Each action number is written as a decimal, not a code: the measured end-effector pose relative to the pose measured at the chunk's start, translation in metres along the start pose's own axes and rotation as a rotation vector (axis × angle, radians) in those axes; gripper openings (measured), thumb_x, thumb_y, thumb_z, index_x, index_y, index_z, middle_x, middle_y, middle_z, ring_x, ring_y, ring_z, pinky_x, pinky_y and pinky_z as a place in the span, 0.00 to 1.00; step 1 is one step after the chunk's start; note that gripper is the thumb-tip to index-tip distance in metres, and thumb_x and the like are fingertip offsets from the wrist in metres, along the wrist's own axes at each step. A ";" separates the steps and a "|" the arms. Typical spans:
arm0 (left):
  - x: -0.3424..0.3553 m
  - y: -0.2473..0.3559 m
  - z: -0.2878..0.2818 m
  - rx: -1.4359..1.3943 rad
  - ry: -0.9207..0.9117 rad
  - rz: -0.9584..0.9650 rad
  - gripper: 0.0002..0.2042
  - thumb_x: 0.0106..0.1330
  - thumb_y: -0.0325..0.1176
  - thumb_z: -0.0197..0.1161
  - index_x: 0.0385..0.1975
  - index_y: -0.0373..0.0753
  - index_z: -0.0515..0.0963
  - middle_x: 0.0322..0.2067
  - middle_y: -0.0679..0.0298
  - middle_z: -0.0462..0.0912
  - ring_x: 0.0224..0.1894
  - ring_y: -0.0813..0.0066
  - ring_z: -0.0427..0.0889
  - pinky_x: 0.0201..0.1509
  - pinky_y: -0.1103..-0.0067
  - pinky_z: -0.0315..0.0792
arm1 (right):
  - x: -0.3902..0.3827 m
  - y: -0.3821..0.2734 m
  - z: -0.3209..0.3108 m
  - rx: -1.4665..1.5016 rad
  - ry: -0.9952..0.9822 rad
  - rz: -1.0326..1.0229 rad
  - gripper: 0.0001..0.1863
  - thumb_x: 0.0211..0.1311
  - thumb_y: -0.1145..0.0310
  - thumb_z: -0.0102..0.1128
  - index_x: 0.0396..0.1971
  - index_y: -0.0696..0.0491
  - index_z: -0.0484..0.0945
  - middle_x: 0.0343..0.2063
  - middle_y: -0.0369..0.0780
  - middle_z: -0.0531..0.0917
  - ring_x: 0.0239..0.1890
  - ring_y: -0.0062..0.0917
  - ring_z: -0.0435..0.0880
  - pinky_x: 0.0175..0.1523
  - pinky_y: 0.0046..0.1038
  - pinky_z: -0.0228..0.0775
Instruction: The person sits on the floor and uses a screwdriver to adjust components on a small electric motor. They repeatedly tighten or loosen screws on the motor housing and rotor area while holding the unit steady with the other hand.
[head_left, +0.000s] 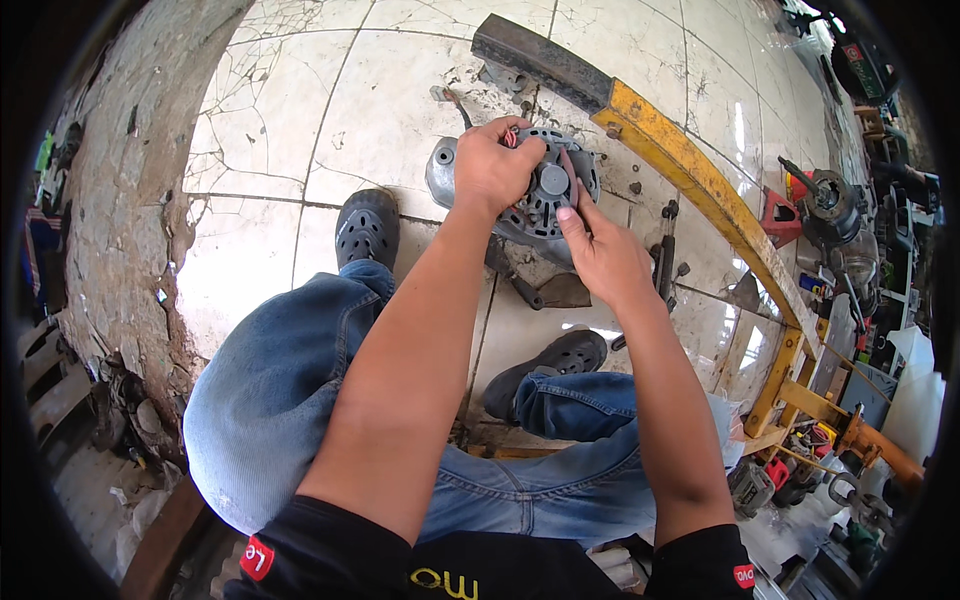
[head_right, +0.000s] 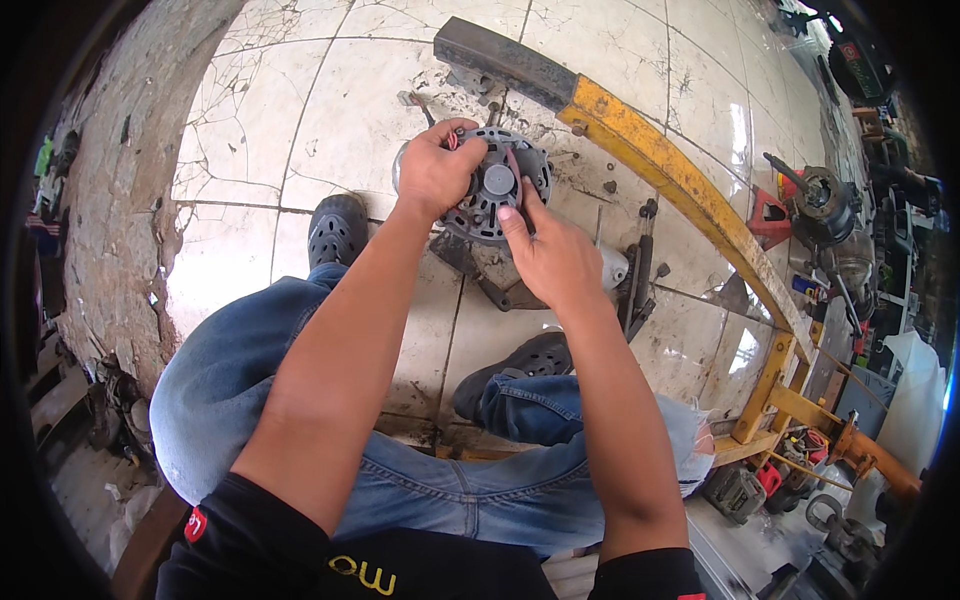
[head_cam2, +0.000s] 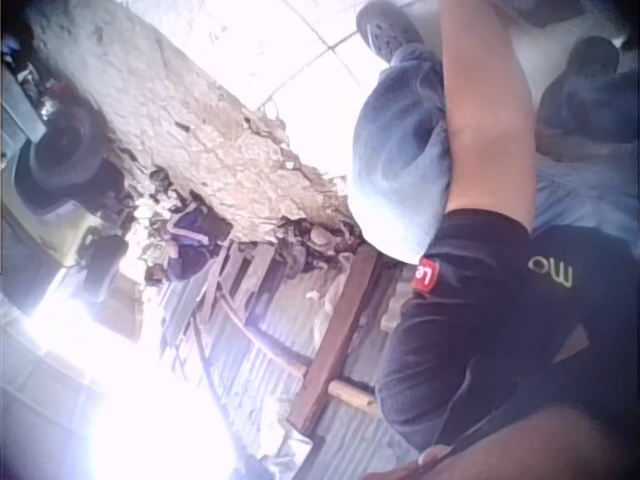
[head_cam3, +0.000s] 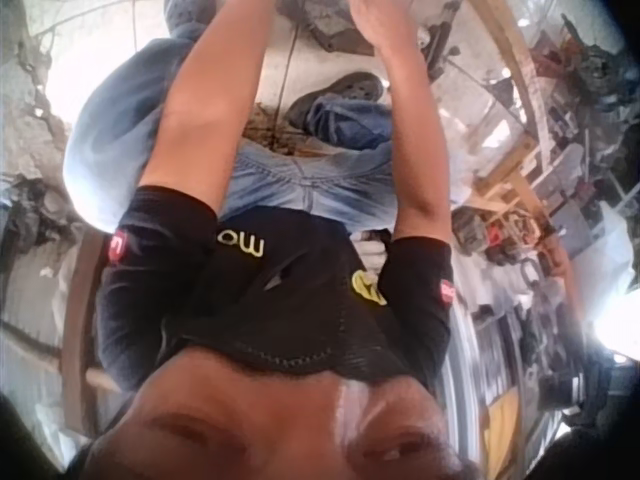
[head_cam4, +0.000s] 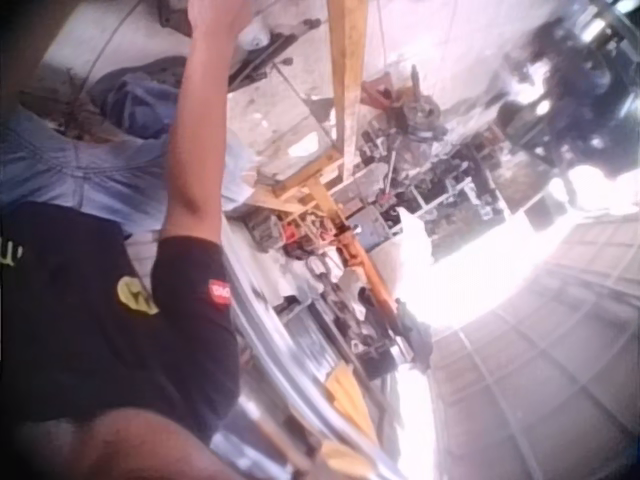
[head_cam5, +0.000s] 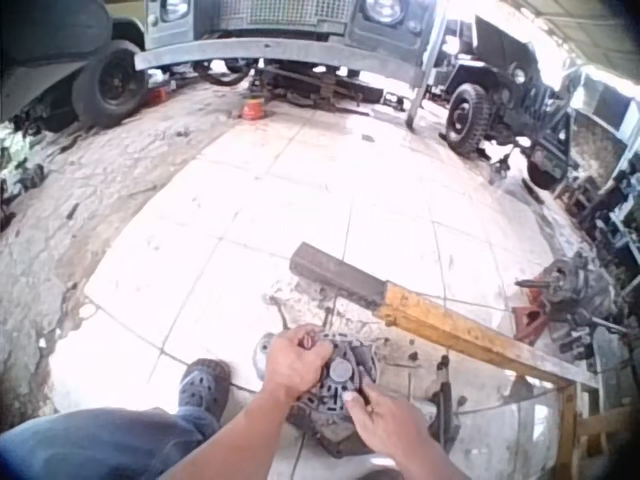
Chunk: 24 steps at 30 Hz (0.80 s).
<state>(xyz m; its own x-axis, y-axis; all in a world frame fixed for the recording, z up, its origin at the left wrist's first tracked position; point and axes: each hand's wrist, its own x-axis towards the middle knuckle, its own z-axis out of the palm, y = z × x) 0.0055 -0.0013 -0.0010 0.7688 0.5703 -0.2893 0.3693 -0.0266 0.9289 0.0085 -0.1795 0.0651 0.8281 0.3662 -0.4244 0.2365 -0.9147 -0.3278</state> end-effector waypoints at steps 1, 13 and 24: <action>0.001 0.000 0.000 0.011 0.003 0.007 0.22 0.51 0.43 0.67 0.42 0.36 0.87 0.33 0.50 0.86 0.40 0.59 0.84 0.51 0.72 0.77 | -0.002 0.002 -0.003 0.005 0.004 -0.010 0.31 0.74 0.38 0.40 0.69 0.36 0.71 0.41 0.49 0.87 0.48 0.50 0.84 0.49 0.46 0.75; 0.003 -0.005 0.001 -0.028 -0.047 -0.012 0.25 0.50 0.45 0.68 0.48 0.38 0.85 0.40 0.47 0.85 0.45 0.56 0.84 0.55 0.71 0.76 | -0.038 0.049 -0.037 0.688 0.065 0.243 0.21 0.74 0.57 0.50 0.46 0.61 0.81 0.32 0.39 0.83 0.26 0.22 0.85 0.34 0.23 0.72; 0.027 -0.013 -0.010 0.081 -0.258 -0.032 0.33 0.48 0.46 0.70 0.58 0.40 0.80 0.46 0.53 0.86 0.48 0.61 0.85 0.56 0.74 0.76 | -0.047 0.057 -0.035 0.842 0.199 0.122 0.14 0.63 0.67 0.65 0.43 0.62 0.83 0.29 0.33 0.83 0.29 0.13 0.73 0.35 0.19 0.65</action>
<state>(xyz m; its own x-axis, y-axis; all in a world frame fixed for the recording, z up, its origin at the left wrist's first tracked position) 0.0158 0.0229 -0.0186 0.8599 0.3444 -0.3767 0.4276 -0.0832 0.9001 0.0008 -0.2543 0.0956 0.9152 0.1653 -0.3674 -0.2484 -0.4863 -0.8377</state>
